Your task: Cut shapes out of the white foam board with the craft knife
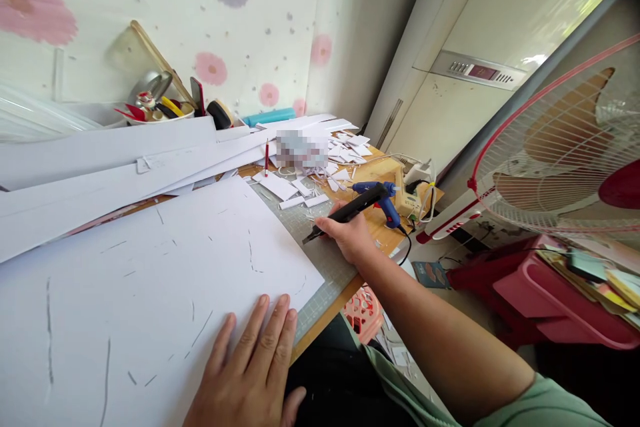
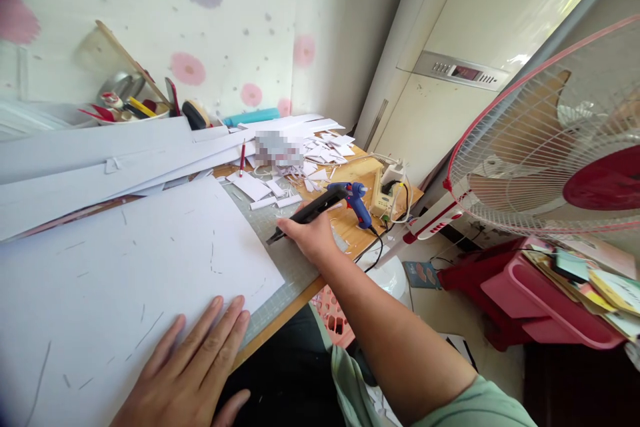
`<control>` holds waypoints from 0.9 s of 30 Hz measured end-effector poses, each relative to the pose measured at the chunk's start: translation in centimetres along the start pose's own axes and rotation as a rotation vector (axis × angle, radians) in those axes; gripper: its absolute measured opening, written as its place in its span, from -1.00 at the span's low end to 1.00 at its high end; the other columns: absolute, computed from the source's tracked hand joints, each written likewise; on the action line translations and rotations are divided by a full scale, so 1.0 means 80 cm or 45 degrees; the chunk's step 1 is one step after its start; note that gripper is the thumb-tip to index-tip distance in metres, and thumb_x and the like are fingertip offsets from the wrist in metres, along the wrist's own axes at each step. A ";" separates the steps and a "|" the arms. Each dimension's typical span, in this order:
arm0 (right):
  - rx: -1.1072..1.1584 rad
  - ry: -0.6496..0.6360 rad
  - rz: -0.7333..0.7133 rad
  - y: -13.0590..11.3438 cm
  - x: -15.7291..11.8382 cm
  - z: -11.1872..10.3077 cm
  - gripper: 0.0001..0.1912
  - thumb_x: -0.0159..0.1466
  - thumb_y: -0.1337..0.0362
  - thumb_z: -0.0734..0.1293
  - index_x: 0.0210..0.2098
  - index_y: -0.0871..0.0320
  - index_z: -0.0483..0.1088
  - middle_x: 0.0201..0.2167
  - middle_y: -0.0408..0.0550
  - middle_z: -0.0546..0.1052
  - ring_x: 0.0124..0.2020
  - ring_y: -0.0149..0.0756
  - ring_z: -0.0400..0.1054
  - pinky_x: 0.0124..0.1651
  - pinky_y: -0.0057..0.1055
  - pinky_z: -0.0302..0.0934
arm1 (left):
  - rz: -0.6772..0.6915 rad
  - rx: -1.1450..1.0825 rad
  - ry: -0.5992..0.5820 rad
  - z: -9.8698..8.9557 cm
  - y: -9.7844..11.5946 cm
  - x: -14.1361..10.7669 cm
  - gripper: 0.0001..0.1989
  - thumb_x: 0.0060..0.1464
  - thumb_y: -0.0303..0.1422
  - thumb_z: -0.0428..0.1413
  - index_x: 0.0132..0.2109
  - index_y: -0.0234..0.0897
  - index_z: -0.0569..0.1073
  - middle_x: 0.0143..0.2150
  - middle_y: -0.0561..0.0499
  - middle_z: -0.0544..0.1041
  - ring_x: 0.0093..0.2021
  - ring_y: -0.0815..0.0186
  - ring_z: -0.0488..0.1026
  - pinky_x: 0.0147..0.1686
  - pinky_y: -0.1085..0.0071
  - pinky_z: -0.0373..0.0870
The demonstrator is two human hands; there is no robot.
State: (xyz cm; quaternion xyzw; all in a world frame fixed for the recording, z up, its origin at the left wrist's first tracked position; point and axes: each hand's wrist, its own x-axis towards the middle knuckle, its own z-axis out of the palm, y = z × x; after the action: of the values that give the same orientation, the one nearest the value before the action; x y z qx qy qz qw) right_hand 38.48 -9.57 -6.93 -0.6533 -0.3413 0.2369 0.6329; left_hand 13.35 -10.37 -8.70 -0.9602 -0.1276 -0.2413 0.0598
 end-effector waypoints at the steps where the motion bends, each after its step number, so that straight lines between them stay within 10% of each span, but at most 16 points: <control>1: 0.060 0.008 0.014 0.001 0.001 -0.002 -0.67 -0.06 0.19 0.50 -0.61 0.12 0.24 -0.71 -0.25 0.35 -0.64 -0.41 0.21 -0.56 -0.47 0.09 | 0.007 0.011 0.012 0.001 -0.001 0.000 -0.44 0.12 -0.10 0.06 0.13 -0.41 0.42 0.18 -0.17 0.45 0.11 0.01 0.42 0.36 0.12 -0.29; 12: 0.545 0.100 0.089 0.002 -0.016 0.021 -0.65 -0.02 0.09 0.52 -0.40 0.13 0.39 -0.71 -0.34 0.26 -0.71 -0.53 0.06 -0.56 -0.45 0.28 | -0.166 -0.044 0.098 0.007 0.007 -0.003 -0.48 0.09 -0.01 0.11 0.10 -0.20 0.46 0.19 0.02 0.46 0.18 0.20 0.36 0.37 0.27 -0.26; 27: -0.142 0.181 -0.379 -0.005 -0.054 0.042 -0.84 0.06 0.26 0.42 -0.36 0.08 0.39 -0.46 -0.17 0.42 -0.41 -0.28 0.34 -0.25 -0.29 0.29 | 0.033 -0.218 0.207 -0.013 0.002 -0.002 -0.70 0.21 -0.41 -0.04 -0.04 -0.31 0.54 0.01 -0.05 0.59 0.06 0.27 0.49 0.16 0.39 0.33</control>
State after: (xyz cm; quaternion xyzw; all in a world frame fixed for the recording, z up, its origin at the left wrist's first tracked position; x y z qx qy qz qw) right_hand 33.10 -10.53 -7.37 -0.6446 -0.4012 0.0744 0.6465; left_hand 12.75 -10.78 -7.88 -0.9406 -0.0889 -0.3277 -0.0093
